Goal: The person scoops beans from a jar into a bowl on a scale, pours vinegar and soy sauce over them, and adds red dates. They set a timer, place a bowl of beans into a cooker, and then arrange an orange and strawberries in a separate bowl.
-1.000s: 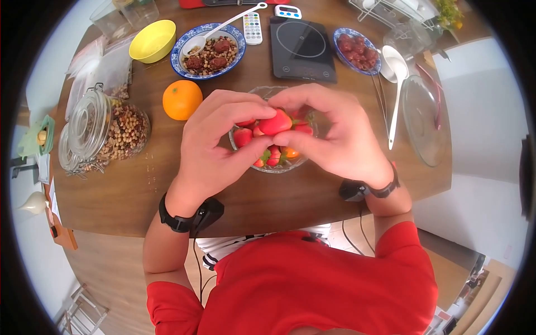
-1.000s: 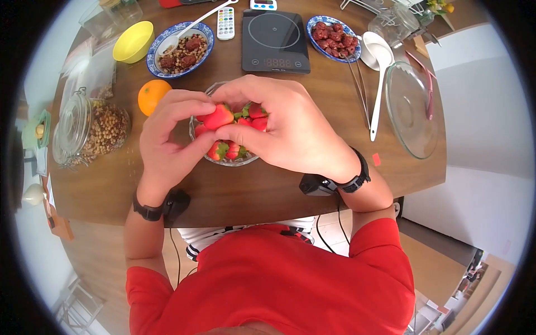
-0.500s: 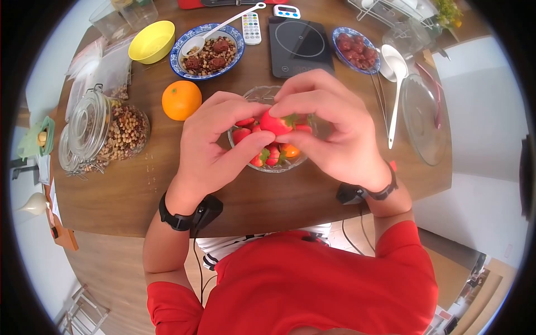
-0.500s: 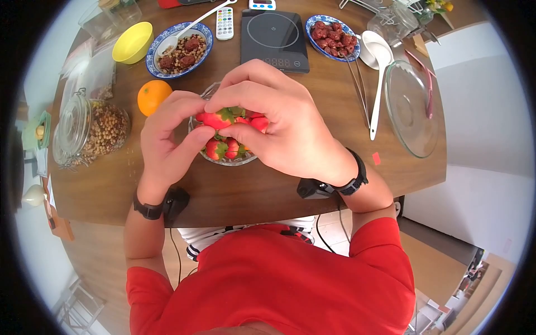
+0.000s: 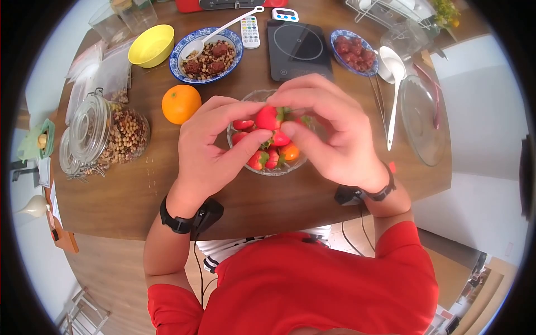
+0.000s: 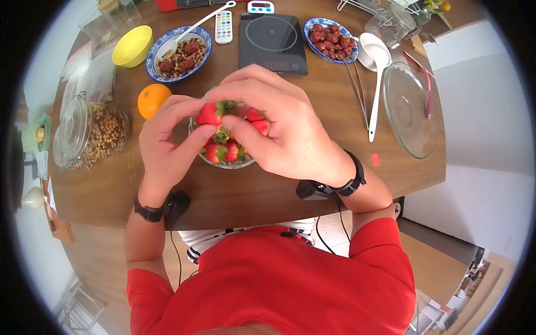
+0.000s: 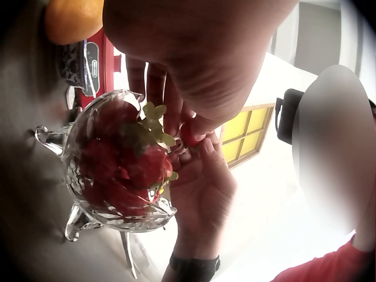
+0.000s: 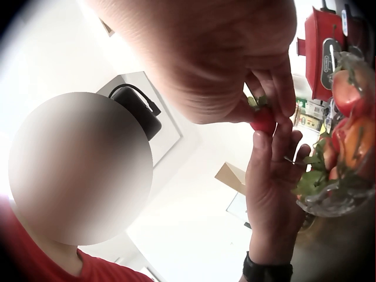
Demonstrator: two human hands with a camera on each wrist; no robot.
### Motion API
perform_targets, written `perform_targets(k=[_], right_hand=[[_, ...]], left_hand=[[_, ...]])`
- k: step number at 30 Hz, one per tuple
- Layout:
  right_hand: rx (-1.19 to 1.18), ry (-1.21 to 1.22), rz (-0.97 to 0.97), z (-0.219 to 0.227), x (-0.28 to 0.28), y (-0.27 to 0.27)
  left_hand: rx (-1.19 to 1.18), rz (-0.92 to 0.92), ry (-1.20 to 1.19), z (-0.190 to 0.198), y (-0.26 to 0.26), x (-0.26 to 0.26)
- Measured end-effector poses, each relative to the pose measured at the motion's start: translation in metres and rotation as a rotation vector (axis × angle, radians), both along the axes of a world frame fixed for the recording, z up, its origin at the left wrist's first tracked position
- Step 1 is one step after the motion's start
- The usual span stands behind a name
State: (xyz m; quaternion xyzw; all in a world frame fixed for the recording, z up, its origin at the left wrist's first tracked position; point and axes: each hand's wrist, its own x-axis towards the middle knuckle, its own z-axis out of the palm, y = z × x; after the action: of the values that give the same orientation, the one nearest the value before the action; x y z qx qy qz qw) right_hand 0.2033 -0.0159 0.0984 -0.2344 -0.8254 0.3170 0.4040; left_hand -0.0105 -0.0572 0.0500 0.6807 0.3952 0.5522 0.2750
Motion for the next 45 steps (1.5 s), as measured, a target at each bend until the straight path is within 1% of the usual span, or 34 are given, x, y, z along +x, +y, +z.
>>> perform_targets(k=[6,8,9,11,12,14,18,20,24,26,30,33,35,38,41,45], right_hand=[[-0.114,0.021,-0.047,-0.001,-0.005,-0.005],[-0.141,-0.092,-0.041,0.001,-0.002,-0.005],[-0.142,-0.092,-0.042,0.0,-0.002,-0.006],[-0.279,-0.04,-0.053,-0.003,-0.003,-0.008],[-0.279,-0.04,-0.053,-0.003,-0.004,-0.007],[-0.168,-0.033,-0.026,-0.002,-0.004,-0.004],[-0.122,-0.016,-0.014,-0.002,-0.004,-0.004],[-0.095,0.024,-0.003,-0.004,-0.005,-0.003],[-0.062,0.022,0.004,-0.002,-0.002,0.0],[-0.176,0.021,0.019,0.002,-0.001,-0.001],[-0.182,0.041,0.008,-0.001,-0.003,-0.003],[-0.209,0.053,-0.011,-0.003,-0.004,-0.006],[-0.294,0.093,-0.021,-0.005,-0.003,-0.008],[-0.331,0.097,0.0,-0.006,-0.002,-0.007],[-0.283,0.057,0.0,-0.006,0.002,-0.003],[-0.276,0.036,-0.005,0.001,0.004,-0.001]], left_hand=[[0.034,0.006,0.024,0.002,0.001,0.001],[0.059,-0.002,0.065,0.002,0.001,0.001],[0.059,-0.003,0.065,0.002,0.002,0.001],[0.102,-0.002,0.072,0.002,0.003,0.002],[0.102,-0.002,0.073,0.001,0.003,0.001],[0.084,0.006,0.066,0.001,0.002,0.001],[0.138,-0.004,0.064,0.001,0.003,0.001],[0.108,0.013,0.055,0.002,0.002,0.002],[0.1,0.016,0.03,0.001,0.002,0.002],[0.116,0.003,0.047,0.002,0.003,0.002],[0.143,-0.014,0.069,0.003,0.003,0.002],[0.105,-0.004,0.065,0.007,0.0,0.005],[0.092,0.02,0.095,0.007,0.001,0.004],[0.081,0.031,0.124,0.008,0.0,0.003],[0.09,0.021,0.103,0.008,0.0,0.001],[0.114,0.033,0.079,0.006,0.001,0.001]])
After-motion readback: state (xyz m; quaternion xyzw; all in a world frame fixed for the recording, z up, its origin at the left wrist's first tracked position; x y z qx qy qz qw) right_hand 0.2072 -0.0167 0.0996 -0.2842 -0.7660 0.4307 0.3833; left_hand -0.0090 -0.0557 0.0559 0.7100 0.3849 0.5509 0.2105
